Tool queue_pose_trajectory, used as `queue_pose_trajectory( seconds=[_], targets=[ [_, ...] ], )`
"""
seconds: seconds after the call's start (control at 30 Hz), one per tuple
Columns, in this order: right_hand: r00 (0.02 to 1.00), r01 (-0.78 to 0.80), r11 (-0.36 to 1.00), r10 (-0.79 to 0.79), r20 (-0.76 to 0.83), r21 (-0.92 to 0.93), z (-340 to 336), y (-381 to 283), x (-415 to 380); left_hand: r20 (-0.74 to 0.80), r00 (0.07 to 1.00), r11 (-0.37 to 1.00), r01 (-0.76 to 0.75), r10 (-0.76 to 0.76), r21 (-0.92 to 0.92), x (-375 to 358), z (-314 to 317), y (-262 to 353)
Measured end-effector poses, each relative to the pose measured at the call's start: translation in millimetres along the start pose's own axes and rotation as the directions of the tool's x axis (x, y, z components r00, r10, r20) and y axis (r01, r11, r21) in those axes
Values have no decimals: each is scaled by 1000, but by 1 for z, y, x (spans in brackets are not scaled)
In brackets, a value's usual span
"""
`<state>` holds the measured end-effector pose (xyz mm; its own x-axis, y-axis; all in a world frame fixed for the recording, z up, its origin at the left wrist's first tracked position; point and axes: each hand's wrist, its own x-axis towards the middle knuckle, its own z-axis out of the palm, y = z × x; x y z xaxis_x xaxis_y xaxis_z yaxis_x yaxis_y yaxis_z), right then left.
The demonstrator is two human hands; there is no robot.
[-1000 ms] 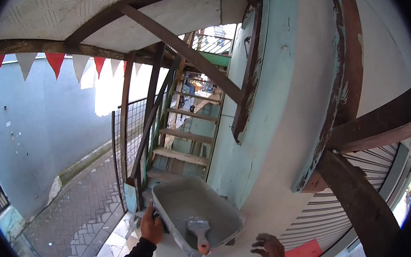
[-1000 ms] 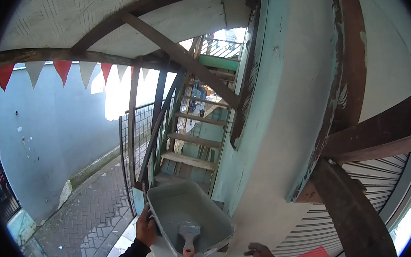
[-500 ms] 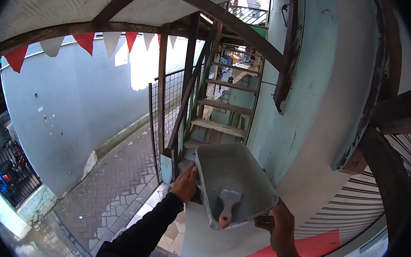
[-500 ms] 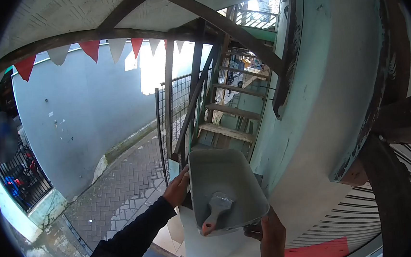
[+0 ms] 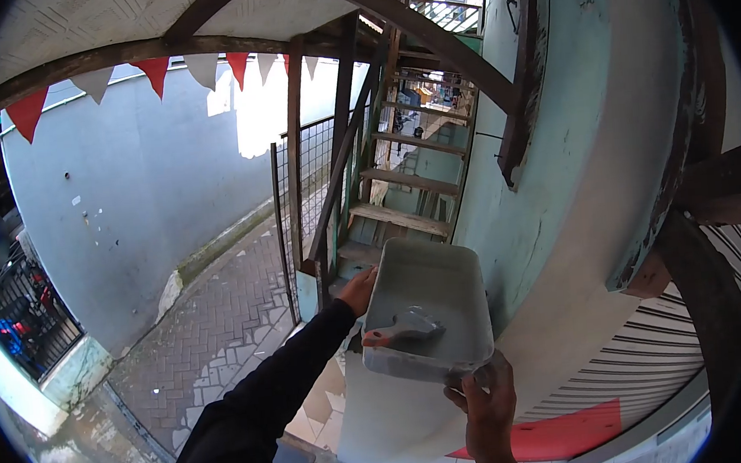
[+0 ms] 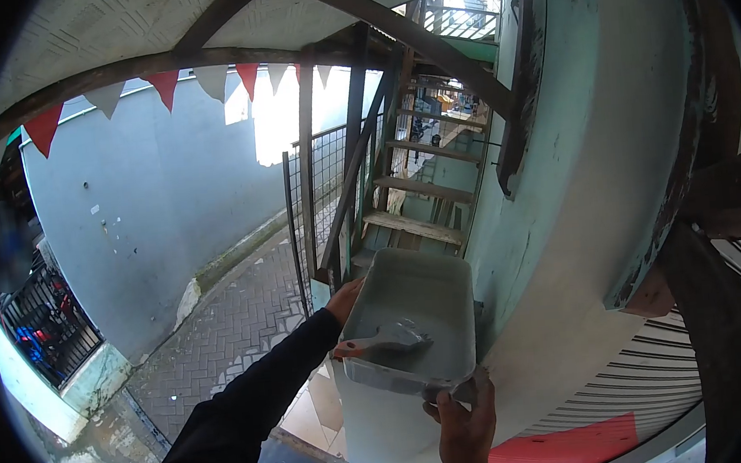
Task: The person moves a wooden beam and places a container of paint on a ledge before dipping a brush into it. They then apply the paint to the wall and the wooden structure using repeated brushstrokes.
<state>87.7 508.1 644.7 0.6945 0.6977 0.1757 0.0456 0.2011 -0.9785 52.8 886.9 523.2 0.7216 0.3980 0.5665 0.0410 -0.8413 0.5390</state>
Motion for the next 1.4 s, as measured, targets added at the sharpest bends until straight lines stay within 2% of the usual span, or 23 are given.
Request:
queue_pose_trajectory(
  seconds=[0.03, 0.07, 0.13, 0.23, 0.27, 0.33, 0.37, 0.43, 0.47, 0.5, 0.6, 0.63, 0.7, 0.8, 0.83, 0.9, 1.0, 1.1, 1.2, 1.23, 1.3, 1.4],
  targets=[
    [1000, 8, 1000, -8, 5, 1, -3, 3, 3, 26, 999, 996, -42, 40, 76, 3, 0, -6],
    [1000, -16, 1000, 16, 16, 2, -5, 2, 5, 6, 1000, 999, 31, -31, -12, 1, 3, -11],
    [997, -65, 998, 65, 40, 4, -12, -3, 9, -16, 984, 967, 169, -175, -192, -8, -8, 23],
    [998, -57, 982, 58, 4, -180, -23, -17, 12, -114, 980, 935, 116, -163, -336, -29, -30, 85],
    [998, 64, 943, -67, 1, -328, -27, -18, 16, -59, 959, 846, 214, -277, -488, -34, -36, 102],
    [951, 277, 754, -304, 57, -596, -36, -22, 24, 101, 880, 569, 384, -464, -727, -41, -46, 130],
    [920, 337, 684, -385, 72, -646, -34, -32, 27, 45, 884, 551, 328, -465, -767, -47, -46, 138],
    [770, 591, 417, -545, 331, -690, -35, -52, 45, -69, 879, 515, 211, -471, -831, -64, -43, 151],
    [666, 694, 261, -588, 459, -671, -35, -60, 55, -145, 896, 597, 152, -420, -787, -72, -43, 160],
    [646, 728, 284, -587, 487, -623, -32, -64, 63, -219, 906, 673, 91, -362, -734, -78, -42, 170],
    [686, 726, 401, -372, 625, -559, -9, -87, 83, -399, 887, 806, -54, -232, -590, -88, -28, 173],
    [682, 722, 402, -278, 676, -563, 2, -93, 92, -452, 871, 835, -96, -193, -542, -89, -24, 173],
    [653, 717, 393, -88, 752, -576, 28, -94, 110, -477, 854, 830, -104, -207, -547, -88, -25, 186],
    [446, 857, 294, -14, 895, -423, 55, -62, 135, -542, 824, 858, -150, -166, -491, -91, -19, 180],
    [442, 853, 256, 110, 890, -455, 67, -61, 137, -567, 811, 872, -168, -143, -460, -91, -18, 176],
    [424, 846, 173, 355, 833, -504, 88, -63, 139, -561, 803, 859, -131, -201, -495, -91, -18, 178],
    [438, 870, 150, 206, 875, -470, 81, -60, 146, -541, 809, 878, -68, -230, -474, -97, -15, 167],
    [563, 761, 284, 158, 811, -584, 57, -85, 159, -537, 795, 890, 7, -282, -456, -102, -4, 163],
    [667, 682, 320, 95, 739, -657, 33, -103, 165, -530, 763, 861, 66, -369, -504, -100, 0, 168],
    [674, 680, 326, 77, 735, -657, 30, -107, 166, -524, 751, 846, 85, -402, -527, -100, 1, 169],
    [684, 675, 343, 42, 728, -653, 27, -109, 168, -575, 749, 888, 39, -329, -458, -99, 3, 164],
    [562, 814, 252, -117, 819, -523, 26, -86, 179, -603, 755, 930, 26, -259, -368, -102, 4, 159]
  ],
)
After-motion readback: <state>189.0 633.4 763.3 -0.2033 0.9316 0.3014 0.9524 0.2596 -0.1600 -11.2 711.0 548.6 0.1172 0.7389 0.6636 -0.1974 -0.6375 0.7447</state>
